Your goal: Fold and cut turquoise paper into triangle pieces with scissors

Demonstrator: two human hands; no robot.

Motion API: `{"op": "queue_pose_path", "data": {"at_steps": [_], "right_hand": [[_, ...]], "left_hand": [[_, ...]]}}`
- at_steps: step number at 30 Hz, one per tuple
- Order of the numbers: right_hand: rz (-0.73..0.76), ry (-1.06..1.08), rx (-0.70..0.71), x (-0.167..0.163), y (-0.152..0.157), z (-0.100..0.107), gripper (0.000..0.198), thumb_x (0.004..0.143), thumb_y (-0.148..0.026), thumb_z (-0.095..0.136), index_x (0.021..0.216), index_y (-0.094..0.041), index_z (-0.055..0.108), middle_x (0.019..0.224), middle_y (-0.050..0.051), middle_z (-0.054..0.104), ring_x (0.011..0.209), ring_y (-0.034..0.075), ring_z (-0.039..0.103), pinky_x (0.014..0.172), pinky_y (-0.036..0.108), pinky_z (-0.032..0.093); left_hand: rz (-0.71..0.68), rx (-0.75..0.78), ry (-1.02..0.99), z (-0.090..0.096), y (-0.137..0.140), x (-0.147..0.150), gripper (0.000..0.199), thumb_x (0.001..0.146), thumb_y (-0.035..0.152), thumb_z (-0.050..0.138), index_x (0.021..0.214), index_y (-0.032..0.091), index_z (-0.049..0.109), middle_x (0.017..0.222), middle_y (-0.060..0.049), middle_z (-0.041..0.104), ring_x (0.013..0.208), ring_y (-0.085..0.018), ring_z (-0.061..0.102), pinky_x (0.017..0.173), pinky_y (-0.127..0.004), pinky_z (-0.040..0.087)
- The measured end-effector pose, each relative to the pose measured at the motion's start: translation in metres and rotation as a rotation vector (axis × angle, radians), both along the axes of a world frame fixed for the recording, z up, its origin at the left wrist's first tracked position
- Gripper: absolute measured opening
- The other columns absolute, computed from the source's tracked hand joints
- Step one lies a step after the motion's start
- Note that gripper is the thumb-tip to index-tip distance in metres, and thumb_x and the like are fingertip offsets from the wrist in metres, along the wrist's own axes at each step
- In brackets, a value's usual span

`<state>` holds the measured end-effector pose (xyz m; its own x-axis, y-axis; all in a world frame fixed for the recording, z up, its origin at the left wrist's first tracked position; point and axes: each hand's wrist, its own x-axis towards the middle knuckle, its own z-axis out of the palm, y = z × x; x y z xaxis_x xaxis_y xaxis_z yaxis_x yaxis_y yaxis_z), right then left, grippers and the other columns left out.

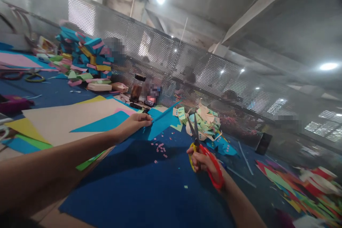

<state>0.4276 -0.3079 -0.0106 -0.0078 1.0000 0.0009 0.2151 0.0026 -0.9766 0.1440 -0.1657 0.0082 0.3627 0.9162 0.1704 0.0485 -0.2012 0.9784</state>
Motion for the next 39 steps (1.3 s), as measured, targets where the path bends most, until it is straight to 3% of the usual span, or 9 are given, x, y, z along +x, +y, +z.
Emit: {"op": "queue_pose_path", "data": {"at_steps": [3,9,23,39], "right_hand": [[-0.031,-0.341,-0.011,0.006,-0.001,-0.004,0.042,0.082,-0.054,0.063,0.101,-0.017,0.064,0.069,-0.002,0.051,0.061,0.015,0.050,0.059,0.028,0.039],[0.032,-0.602,-0.079,-0.013,-0.014,0.008,0.032,0.090,-0.047,0.059,0.101,-0.018,0.064,0.078,0.000,0.058,0.068,0.015,0.051,0.064,0.027,0.040],[0.112,-0.647,-0.139,-0.039,-0.025,0.012,0.022,0.093,-0.039,0.058,0.098,-0.018,0.063,0.085,0.002,0.064,0.072,0.014,0.054,0.061,0.025,0.038],[0.128,-0.644,-0.118,-0.046,-0.027,0.012,0.022,0.093,-0.038,0.058,0.089,-0.017,0.062,0.075,0.000,0.059,0.065,0.012,0.048,0.058,0.025,0.034]], "left_hand": [[-0.047,0.033,-0.014,-0.003,-0.001,-0.005,0.033,0.065,0.046,0.075,0.079,0.018,0.065,0.065,0.003,0.056,0.057,-0.011,0.045,0.055,-0.023,0.028],[-0.028,0.063,-0.014,-0.001,-0.007,-0.012,0.033,0.069,0.045,0.073,0.083,0.017,0.064,0.066,0.004,0.054,0.056,-0.010,0.043,0.054,-0.023,0.027],[-0.112,0.117,0.026,-0.017,-0.011,-0.011,0.024,0.081,0.043,0.066,0.088,0.021,0.063,0.068,0.004,0.056,0.057,-0.011,0.048,0.054,-0.024,0.032],[-0.164,0.098,0.056,-0.014,-0.024,-0.009,0.029,0.081,0.046,0.068,0.091,0.019,0.063,0.065,0.002,0.057,0.053,-0.011,0.046,0.050,-0.024,0.031]]}}
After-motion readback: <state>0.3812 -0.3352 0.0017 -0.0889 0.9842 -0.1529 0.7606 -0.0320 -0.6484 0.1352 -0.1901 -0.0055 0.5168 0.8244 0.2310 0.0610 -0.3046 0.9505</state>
